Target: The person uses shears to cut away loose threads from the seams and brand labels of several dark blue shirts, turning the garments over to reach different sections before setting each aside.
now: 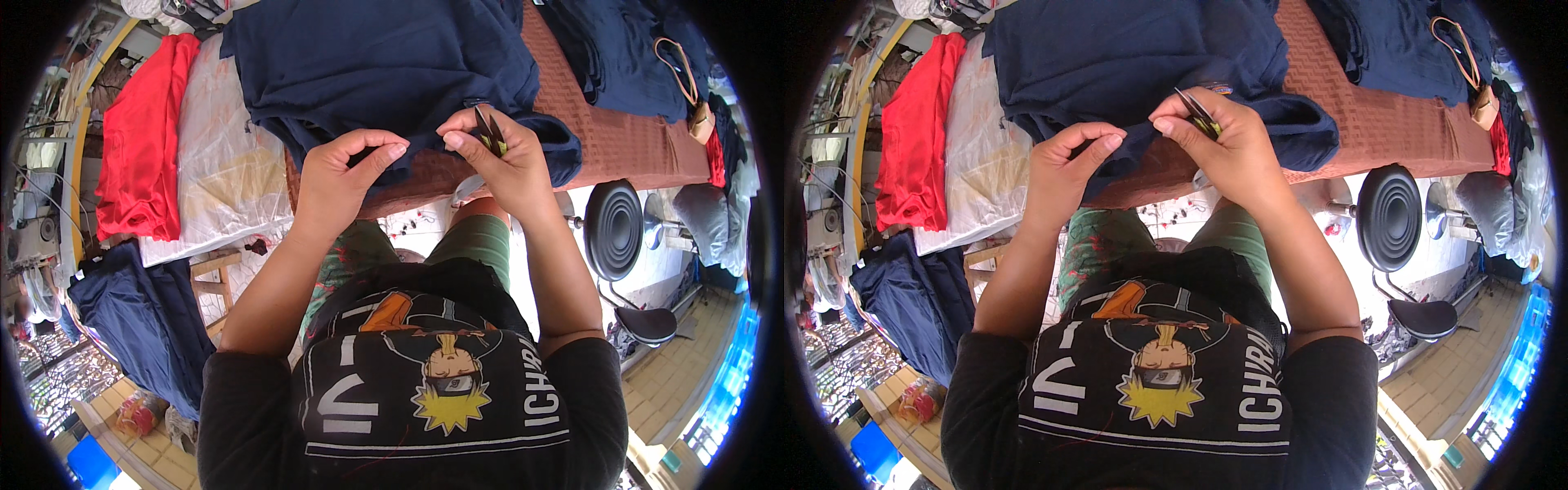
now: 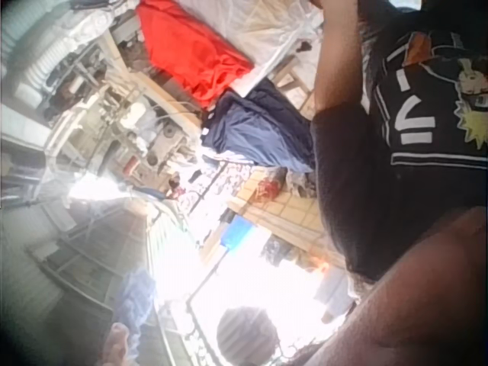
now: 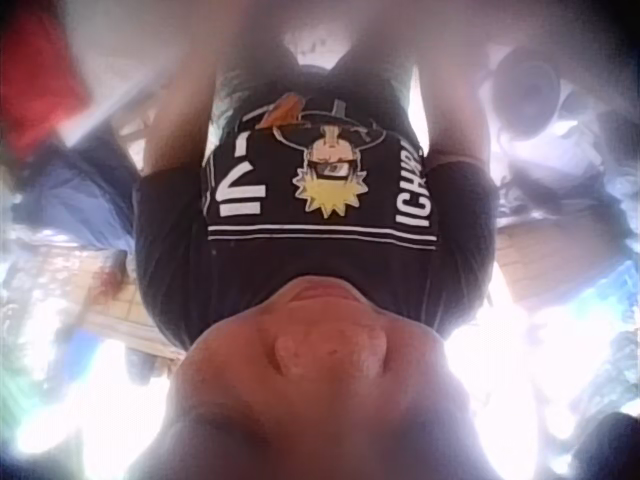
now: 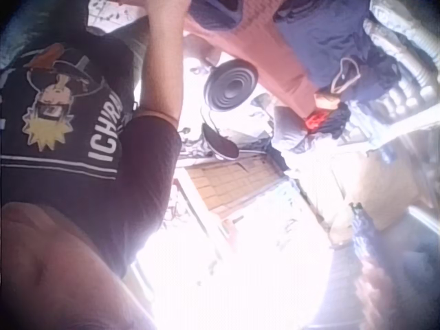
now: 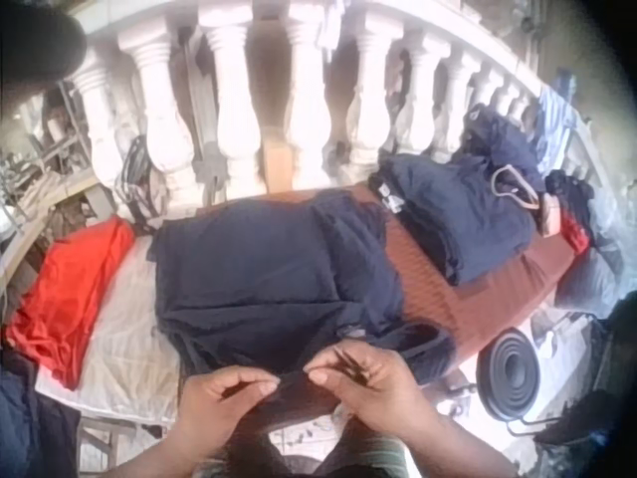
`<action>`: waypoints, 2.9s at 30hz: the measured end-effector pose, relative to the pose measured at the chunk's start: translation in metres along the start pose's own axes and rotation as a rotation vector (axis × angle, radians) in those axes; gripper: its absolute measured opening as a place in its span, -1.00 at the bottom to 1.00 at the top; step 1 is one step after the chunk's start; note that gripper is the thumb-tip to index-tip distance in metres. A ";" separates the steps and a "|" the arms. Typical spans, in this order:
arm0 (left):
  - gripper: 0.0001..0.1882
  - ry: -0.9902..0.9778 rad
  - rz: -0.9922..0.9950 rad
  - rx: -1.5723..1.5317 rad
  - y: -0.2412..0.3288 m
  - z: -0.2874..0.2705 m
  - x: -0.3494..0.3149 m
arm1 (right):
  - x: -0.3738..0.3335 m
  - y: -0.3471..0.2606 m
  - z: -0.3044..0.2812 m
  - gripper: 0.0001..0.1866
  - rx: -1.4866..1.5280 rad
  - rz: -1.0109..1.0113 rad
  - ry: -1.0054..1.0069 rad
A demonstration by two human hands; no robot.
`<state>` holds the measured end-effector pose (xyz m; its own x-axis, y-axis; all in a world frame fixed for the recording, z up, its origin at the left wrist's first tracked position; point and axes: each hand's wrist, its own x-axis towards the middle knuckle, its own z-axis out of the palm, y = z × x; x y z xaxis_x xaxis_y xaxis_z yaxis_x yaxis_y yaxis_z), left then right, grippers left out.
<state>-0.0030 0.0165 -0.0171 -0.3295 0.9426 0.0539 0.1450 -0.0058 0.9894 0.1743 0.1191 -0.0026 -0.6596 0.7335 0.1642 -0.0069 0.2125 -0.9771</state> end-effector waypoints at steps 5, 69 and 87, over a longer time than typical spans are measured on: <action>-0.82 -0.027 -0.018 -0.108 0.000 -0.001 0.001 | 0.001 0.009 0.006 -0.87 -0.321 -0.236 0.046; -0.80 -0.192 -0.320 -0.484 0.013 -0.016 0.000 | -0.014 -0.031 0.013 -0.84 -0.733 -0.438 -0.105; -0.79 -0.193 -0.279 -0.442 0.018 -0.014 -0.003 | -0.013 -0.035 0.014 -0.84 -0.722 -0.458 -0.076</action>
<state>-0.0126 0.0087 0.0020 -0.1169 0.9723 -0.2026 -0.3424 0.1520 0.9272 0.1727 0.0930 0.0270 -0.7572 0.4357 0.4867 0.1790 0.8549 -0.4869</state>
